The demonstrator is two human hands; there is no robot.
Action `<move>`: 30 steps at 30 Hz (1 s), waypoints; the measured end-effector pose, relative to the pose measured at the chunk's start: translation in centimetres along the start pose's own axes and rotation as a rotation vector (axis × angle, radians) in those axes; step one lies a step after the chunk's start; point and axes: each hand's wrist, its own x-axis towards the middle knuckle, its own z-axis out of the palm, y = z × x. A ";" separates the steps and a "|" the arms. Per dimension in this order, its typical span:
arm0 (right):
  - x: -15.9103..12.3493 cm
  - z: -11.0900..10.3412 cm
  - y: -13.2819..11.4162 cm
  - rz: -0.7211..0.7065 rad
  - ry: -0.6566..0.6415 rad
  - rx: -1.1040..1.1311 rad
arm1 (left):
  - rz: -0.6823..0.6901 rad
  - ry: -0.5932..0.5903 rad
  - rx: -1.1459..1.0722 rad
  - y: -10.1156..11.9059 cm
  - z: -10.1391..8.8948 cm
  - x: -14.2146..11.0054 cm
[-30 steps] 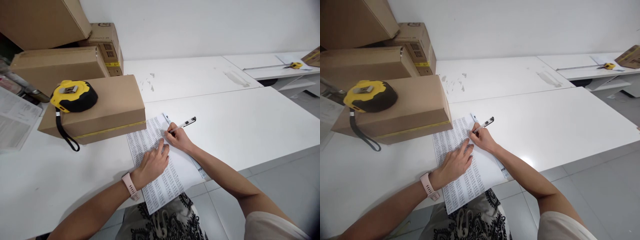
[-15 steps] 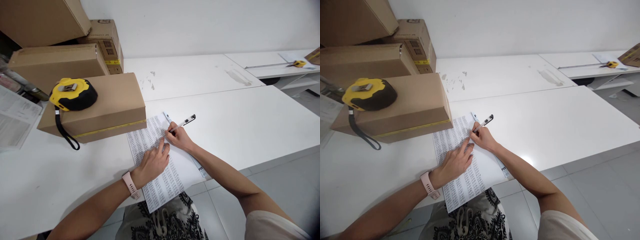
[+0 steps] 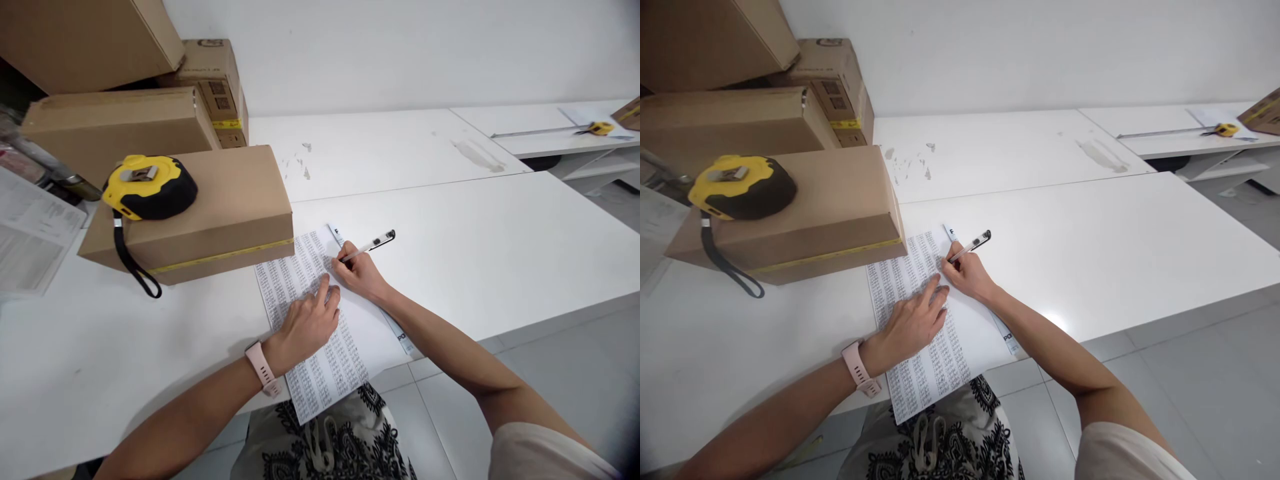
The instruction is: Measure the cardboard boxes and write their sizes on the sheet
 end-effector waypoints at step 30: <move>0.0 -0.1 -0.1 0.047 0.011 -0.006 | -0.003 0.014 0.007 0.0 0.1 0.0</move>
